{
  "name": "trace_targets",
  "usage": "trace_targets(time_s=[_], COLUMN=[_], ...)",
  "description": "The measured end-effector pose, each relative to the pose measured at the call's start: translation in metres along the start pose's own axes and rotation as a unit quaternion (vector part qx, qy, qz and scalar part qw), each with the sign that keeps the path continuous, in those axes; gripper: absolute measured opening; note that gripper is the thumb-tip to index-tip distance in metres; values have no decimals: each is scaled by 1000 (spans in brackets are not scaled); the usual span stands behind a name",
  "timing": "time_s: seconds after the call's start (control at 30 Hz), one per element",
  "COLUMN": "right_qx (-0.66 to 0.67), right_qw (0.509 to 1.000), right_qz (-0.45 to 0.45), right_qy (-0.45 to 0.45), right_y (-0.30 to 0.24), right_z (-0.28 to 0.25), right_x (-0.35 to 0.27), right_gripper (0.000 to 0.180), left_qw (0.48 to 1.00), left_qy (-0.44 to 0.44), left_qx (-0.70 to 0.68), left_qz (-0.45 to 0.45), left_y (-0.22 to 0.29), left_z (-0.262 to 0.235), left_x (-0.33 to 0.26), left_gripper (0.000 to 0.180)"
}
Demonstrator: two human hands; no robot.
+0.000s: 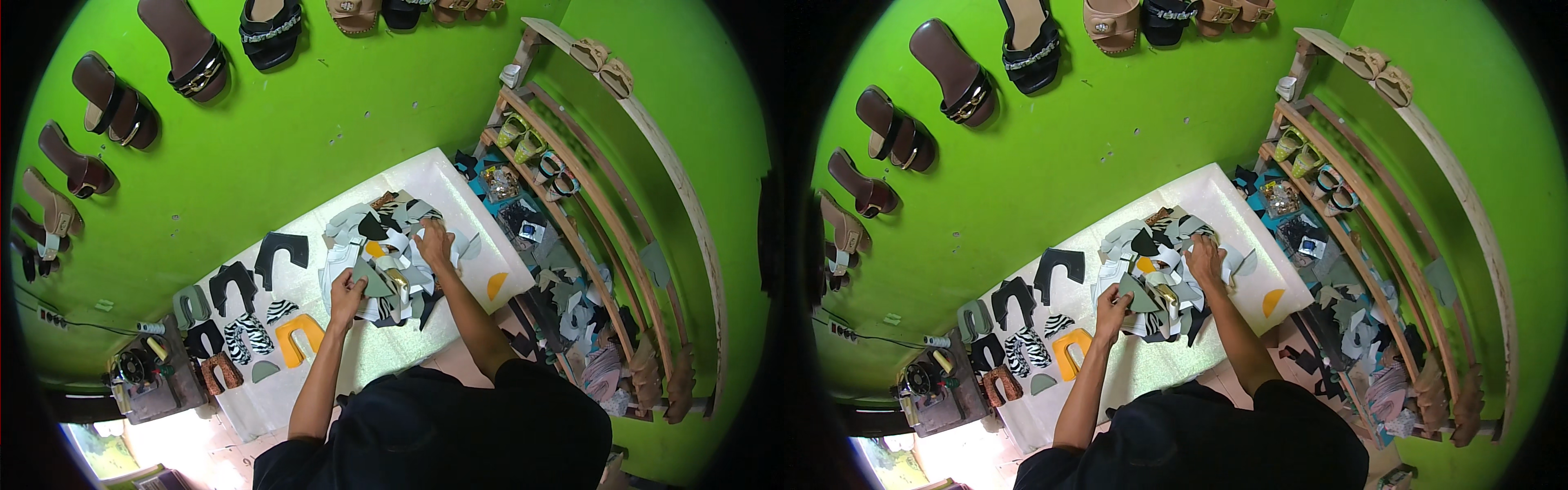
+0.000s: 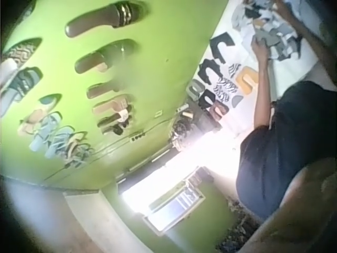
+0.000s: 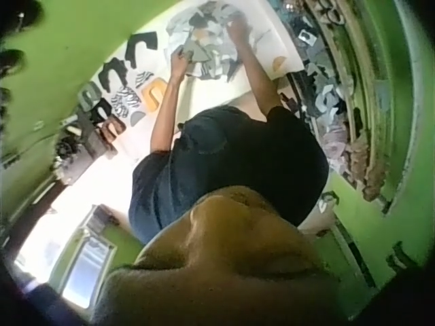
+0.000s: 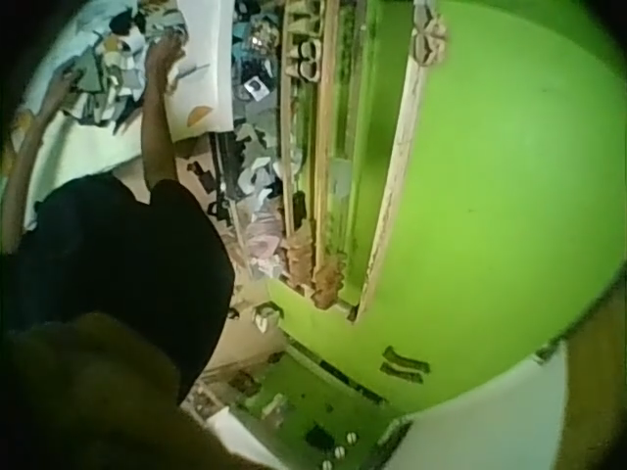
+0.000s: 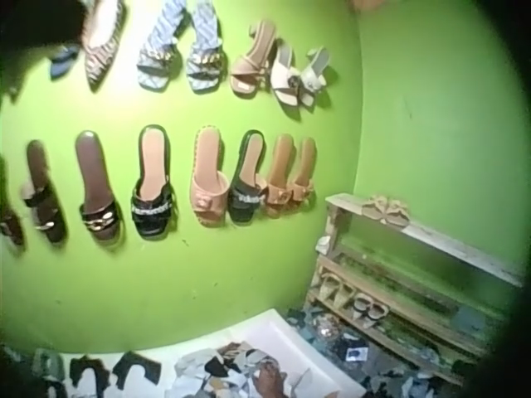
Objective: Sorting and laying out various patterned shoe upper components on a work surface.
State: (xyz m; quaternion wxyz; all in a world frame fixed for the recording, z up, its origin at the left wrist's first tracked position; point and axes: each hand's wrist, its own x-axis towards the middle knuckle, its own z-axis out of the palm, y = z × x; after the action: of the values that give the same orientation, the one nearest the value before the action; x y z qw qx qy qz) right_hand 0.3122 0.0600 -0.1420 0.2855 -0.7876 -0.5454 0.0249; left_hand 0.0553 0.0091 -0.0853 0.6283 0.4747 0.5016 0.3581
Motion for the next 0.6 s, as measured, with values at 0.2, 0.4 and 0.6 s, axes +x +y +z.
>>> trace_targets(time_s=[0.2,0.4,0.6], right_qx=[4,104,194], right_qw=[998,989,978], right_qz=[-24,16,40], right_qy=[-55,-105,-58], right_y=[-11,-18,-16], right_z=[0,-40,-73], right_x=[-18,-22,-20], right_gripper=[27,26,33], left_qw=[1000,1000,1000], left_qy=[-5,0,3], left_qx=[15,17,-12], left_qz=[-8,-12,0], left_y=[0,-2,-5], left_z=[3,5,6], left_x=[-6,-5,-3], left_gripper=[15,14,14])
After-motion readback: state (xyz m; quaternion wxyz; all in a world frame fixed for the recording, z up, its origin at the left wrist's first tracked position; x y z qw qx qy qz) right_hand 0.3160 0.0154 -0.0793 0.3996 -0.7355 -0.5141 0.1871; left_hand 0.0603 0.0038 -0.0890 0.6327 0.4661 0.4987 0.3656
